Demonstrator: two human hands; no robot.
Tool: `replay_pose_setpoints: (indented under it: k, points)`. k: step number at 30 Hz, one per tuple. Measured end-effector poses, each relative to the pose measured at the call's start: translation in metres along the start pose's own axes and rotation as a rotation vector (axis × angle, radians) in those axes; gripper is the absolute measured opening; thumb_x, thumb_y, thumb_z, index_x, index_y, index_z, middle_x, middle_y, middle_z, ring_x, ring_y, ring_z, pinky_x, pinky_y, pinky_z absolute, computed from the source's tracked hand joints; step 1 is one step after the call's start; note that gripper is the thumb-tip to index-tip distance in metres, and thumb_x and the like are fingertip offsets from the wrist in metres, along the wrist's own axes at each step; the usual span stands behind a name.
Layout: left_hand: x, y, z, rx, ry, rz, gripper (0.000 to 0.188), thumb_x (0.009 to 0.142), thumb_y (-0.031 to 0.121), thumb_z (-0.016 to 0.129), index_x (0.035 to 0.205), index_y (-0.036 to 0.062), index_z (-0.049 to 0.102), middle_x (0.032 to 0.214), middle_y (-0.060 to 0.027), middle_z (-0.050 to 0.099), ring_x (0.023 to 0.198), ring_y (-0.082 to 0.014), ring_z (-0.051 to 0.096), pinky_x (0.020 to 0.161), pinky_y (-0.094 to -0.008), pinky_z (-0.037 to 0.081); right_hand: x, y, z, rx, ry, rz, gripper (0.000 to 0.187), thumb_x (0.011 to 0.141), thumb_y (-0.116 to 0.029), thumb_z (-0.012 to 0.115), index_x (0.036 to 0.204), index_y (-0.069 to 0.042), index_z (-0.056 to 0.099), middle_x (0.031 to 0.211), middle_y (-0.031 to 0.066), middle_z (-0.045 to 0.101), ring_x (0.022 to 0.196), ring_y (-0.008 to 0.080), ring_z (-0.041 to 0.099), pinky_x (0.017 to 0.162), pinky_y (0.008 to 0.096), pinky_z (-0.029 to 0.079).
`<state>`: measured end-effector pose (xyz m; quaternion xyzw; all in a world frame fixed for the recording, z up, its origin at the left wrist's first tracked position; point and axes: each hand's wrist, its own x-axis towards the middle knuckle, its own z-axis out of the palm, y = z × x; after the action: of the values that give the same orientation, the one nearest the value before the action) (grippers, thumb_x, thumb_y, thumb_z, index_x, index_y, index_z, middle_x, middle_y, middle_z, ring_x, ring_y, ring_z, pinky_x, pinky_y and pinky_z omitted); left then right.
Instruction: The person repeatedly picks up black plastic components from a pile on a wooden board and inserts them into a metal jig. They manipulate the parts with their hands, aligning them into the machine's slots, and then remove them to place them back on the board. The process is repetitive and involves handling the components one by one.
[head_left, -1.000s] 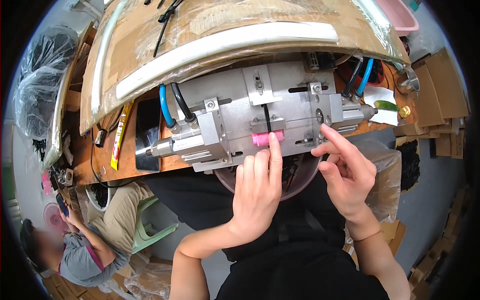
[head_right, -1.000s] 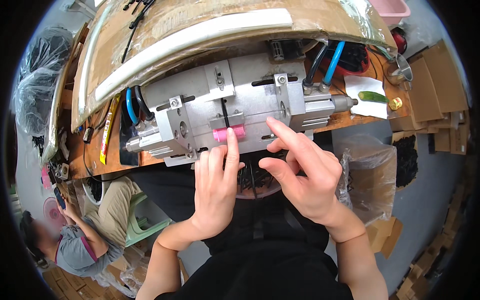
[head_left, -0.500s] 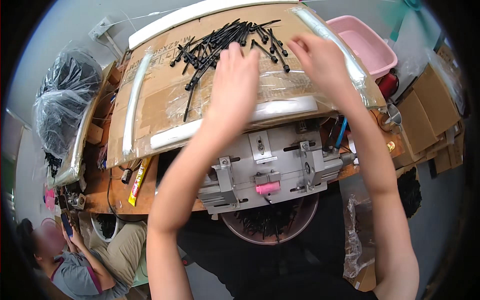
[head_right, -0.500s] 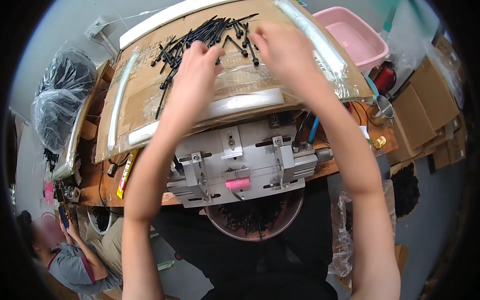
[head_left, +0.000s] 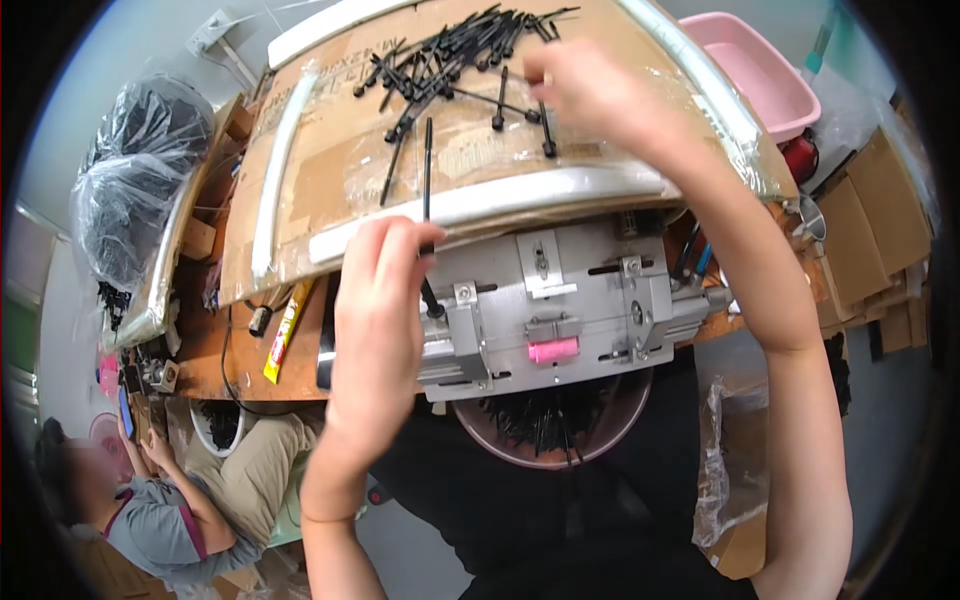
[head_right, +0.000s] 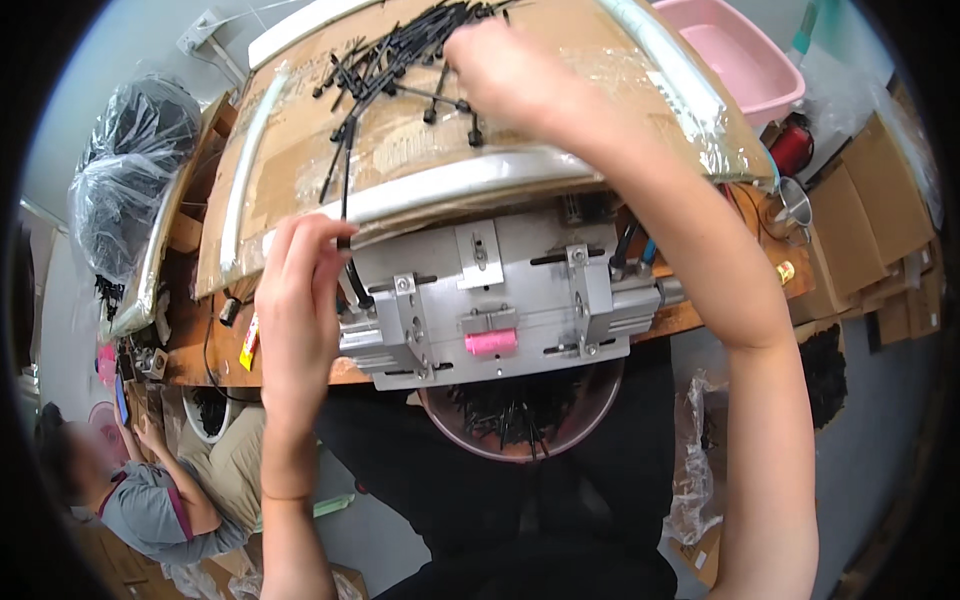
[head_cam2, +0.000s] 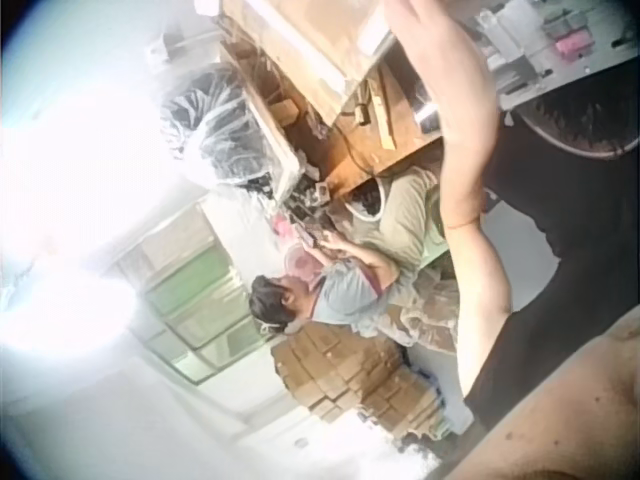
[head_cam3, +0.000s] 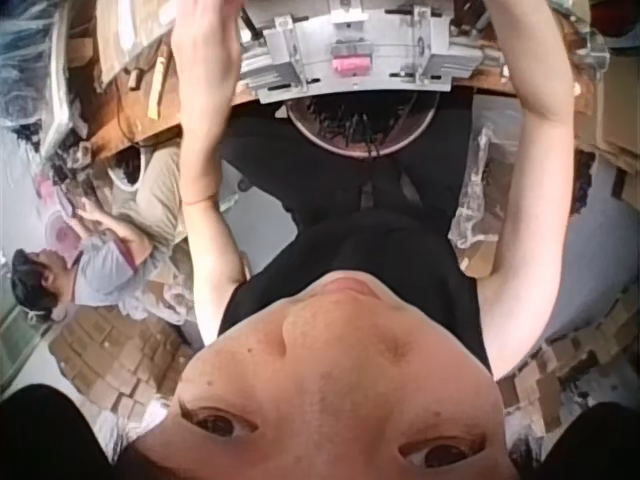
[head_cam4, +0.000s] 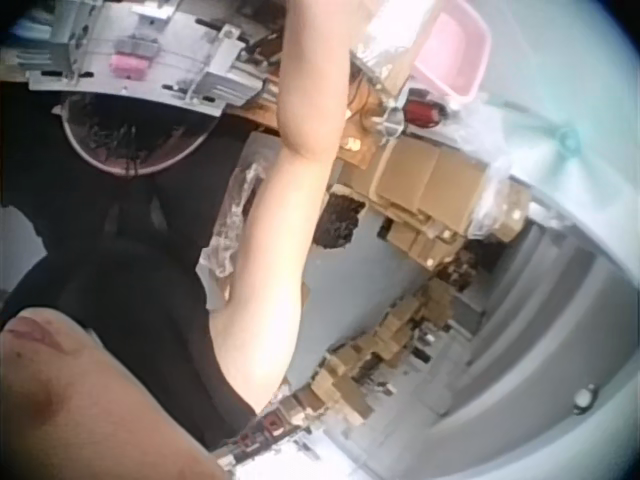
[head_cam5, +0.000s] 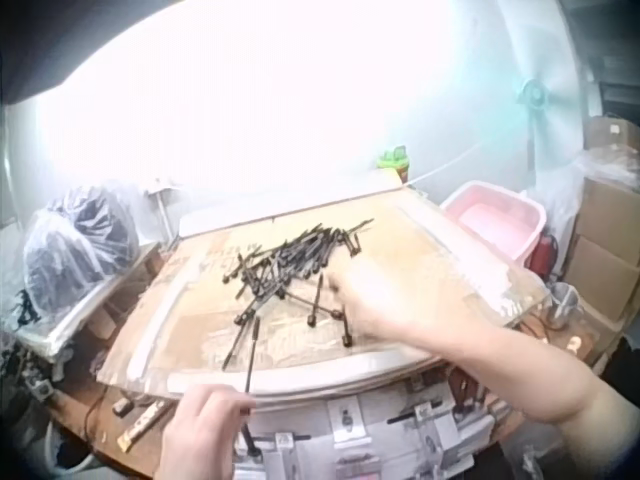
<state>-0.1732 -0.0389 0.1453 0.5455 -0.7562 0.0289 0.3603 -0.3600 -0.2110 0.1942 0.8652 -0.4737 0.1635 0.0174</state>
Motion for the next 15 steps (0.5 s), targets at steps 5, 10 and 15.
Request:
replay_pose_setpoints:
  k: [5,10,15]
  points:
    - [-0.092,0.054,0.021,-0.062,-0.185,-0.05,0.057,0.079,-0.014,0.053,0.134,-0.0004,0.051,0.105,-0.015,0.055,0.092,-0.0275,0.055,0.08,-0.0346,0.048,-0.031,0.03,-0.004,0.464,0.132,-0.106,0.033,0.091,-0.013,0.055,0.121,0.001,0.06,0.077,0.0065,0.064,0.07,0.0108,0.056,0.064,0.0247,0.047]
    - [-0.108,0.078,0.062,0.025,-0.293,-0.052,0.073,0.074,-0.012,0.056,0.143,-0.0065,0.035,0.102,-0.0128,0.051,0.088,-0.0255,0.051,0.083,-0.0346,0.045,-0.087,-0.003,-0.031,0.845,0.162,0.157,0.029,0.089,-0.008,0.058,0.115,0.005,0.06,0.079,0.0076,0.066,0.066,0.0152,0.06,0.059,0.027,0.048]
    - [-0.109,0.075,0.074,0.13,-0.318,0.009,0.074,0.072,-0.012,0.058,0.142,-0.0086,0.034,0.103,-0.0129,0.05,0.089,-0.0251,0.051,0.083,-0.0342,0.045,-0.13,0.013,-0.028,0.993,0.353,-0.003,0.022,0.099,-0.01,0.052,0.114,0.005,0.062,0.092,0.0089,0.065,0.071,0.0069,0.056,0.059,0.0192,0.043]
